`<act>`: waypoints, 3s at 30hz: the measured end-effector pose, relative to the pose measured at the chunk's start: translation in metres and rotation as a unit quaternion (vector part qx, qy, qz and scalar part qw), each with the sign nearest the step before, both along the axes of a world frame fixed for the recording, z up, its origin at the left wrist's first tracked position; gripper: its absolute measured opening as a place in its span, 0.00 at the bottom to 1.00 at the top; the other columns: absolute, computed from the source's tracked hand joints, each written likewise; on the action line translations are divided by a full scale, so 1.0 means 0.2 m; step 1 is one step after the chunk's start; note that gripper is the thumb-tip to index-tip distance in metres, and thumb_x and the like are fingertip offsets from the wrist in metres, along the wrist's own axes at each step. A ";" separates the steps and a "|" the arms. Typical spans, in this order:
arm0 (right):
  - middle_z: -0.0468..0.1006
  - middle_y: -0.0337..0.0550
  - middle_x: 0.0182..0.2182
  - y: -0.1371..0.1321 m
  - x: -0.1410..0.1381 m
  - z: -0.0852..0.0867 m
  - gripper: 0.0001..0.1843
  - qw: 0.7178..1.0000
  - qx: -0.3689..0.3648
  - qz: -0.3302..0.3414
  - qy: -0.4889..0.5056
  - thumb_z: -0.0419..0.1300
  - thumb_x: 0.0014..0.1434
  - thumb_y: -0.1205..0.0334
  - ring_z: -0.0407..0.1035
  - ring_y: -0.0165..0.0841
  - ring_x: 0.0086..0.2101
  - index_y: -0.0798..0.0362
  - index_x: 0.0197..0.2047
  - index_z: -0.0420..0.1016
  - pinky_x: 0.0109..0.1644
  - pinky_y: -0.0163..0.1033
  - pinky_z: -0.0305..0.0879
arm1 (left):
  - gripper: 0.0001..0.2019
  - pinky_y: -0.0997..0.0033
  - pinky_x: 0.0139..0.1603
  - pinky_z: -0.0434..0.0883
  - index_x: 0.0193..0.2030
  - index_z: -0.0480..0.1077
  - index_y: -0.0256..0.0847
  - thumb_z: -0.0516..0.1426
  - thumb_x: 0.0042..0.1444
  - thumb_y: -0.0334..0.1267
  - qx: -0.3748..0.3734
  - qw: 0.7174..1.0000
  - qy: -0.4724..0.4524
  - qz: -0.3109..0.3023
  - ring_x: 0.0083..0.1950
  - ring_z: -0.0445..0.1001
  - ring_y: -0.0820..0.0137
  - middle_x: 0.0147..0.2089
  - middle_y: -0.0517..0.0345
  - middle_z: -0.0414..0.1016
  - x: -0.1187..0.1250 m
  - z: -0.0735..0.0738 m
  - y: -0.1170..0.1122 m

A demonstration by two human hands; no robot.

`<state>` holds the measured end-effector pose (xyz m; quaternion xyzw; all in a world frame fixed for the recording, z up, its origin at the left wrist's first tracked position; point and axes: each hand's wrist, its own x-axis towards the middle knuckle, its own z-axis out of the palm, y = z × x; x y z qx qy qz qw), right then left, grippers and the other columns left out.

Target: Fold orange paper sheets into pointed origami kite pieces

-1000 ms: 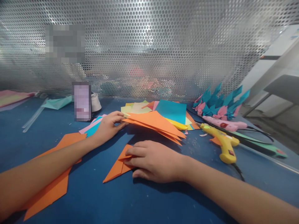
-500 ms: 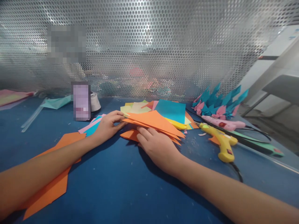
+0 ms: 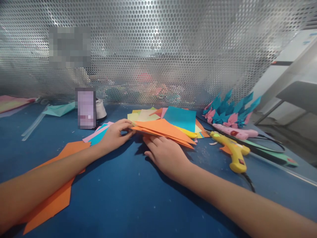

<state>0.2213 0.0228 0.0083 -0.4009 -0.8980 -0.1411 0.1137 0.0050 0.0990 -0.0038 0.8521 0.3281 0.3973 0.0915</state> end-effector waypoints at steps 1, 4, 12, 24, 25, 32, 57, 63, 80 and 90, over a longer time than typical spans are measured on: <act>0.73 0.56 0.51 -0.01 0.00 0.00 0.23 1.000 -0.004 0.001 0.004 0.52 0.65 0.59 0.70 0.45 0.46 0.59 0.61 0.62 0.48 0.50 0.68 | 0.04 0.70 0.39 0.69 0.32 0.69 0.39 0.54 0.54 0.28 -0.004 1.000 0.008 -0.001 0.39 0.71 0.69 0.37 0.56 0.72 0.00 0.00 0.00; 0.77 0.53 0.44 -0.05 -0.02 0.01 0.18 1.000 -0.018 -0.001 0.017 0.51 0.65 0.61 0.72 0.42 0.40 0.58 0.56 0.66 0.42 0.46 0.69 | 0.07 0.70 0.37 0.68 0.30 0.64 0.40 0.52 0.48 0.24 -0.020 0.999 0.028 0.008 0.36 0.71 0.69 0.32 0.59 0.72 0.00 0.01 -0.03; 0.78 0.48 0.36 -0.07 0.06 0.10 0.12 0.992 0.066 0.044 0.098 0.48 0.64 0.63 0.70 0.39 0.36 0.53 0.43 0.72 0.41 0.45 0.66 | 0.10 0.67 0.34 0.66 0.30 0.59 0.42 0.48 0.45 0.22 -0.038 0.997 0.036 0.060 0.32 0.70 0.67 0.30 0.60 0.72 -0.01 0.01 -0.05; 0.75 0.50 0.44 0.09 0.18 0.05 0.10 0.992 0.036 -0.079 0.096 0.56 0.61 0.59 0.69 0.45 0.45 0.52 0.44 0.65 0.46 0.49 0.66 | 0.20 0.59 0.55 0.65 0.47 0.58 0.42 0.61 0.54 0.45 0.031 0.994 0.091 -0.059 0.53 0.63 0.60 0.51 0.49 0.61 0.01 0.04 -0.11; 0.75 0.49 0.44 0.10 0.18 0.05 0.10 0.991 0.041 -0.085 0.096 0.56 0.61 0.57 0.69 0.45 0.44 0.51 0.45 0.65 0.46 0.49 0.66 | 0.16 0.59 0.54 0.65 0.47 0.59 0.42 0.60 0.56 0.42 0.038 0.994 0.089 -0.044 0.53 0.63 0.61 0.50 0.49 0.62 0.02 0.04 -0.10; 0.76 0.51 0.45 0.10 0.17 0.04 0.18 0.993 0.020 -0.097 0.065 0.55 0.63 0.56 0.71 0.44 0.43 0.55 0.53 0.64 0.41 0.44 0.67 | 0.06 0.63 0.50 0.66 0.40 0.66 0.42 0.51 0.59 0.27 0.072 0.994 0.077 -0.009 0.48 0.64 0.64 0.46 0.53 0.64 0.01 0.03 -0.08; 0.81 0.43 0.28 0.04 0.20 0.16 0.14 0.973 0.193 -0.123 -0.027 0.50 0.64 0.66 0.73 0.34 0.25 0.54 0.38 0.78 0.22 0.36 0.50 | 0.08 0.58 0.54 0.63 0.35 0.73 0.39 0.53 0.59 0.35 -0.010 0.999 -0.040 -0.001 0.52 0.64 0.62 0.49 0.50 0.62 0.01 0.07 -0.14; 0.82 0.45 0.37 -0.05 0.13 0.14 0.12 0.956 0.272 0.090 0.065 0.52 0.64 0.69 0.76 0.34 0.36 0.60 0.42 0.77 0.39 0.36 0.68 | 0.23 0.66 0.33 0.72 0.41 0.67 0.38 0.47 0.60 0.58 -0.386 0.848 -0.358 -0.059 0.36 0.71 0.66 0.41 0.50 0.68 0.07 0.11 -0.21; 0.78 0.42 0.47 -0.12 0.07 0.10 0.14 0.967 0.094 0.205 0.122 0.52 0.66 0.56 0.71 0.33 0.42 0.52 0.46 0.76 0.48 0.40 0.68 | 0.09 0.69 0.39 0.75 0.40 0.75 0.34 0.57 0.60 0.38 -0.670 0.647 -0.356 -0.071 0.36 0.79 0.65 0.36 0.48 0.80 0.07 0.18 -0.42; 0.66 0.56 0.57 -0.15 0.04 0.06 0.34 0.982 -0.040 0.084 0.164 0.56 0.60 0.46 0.63 0.43 0.54 0.55 0.63 0.57 0.54 0.51 0.65 | 0.14 0.67 0.51 0.70 0.52 0.71 0.40 0.49 0.67 0.38 -0.648 0.595 -0.442 -0.177 0.50 0.74 0.65 0.51 0.50 0.75 0.08 0.12 -0.61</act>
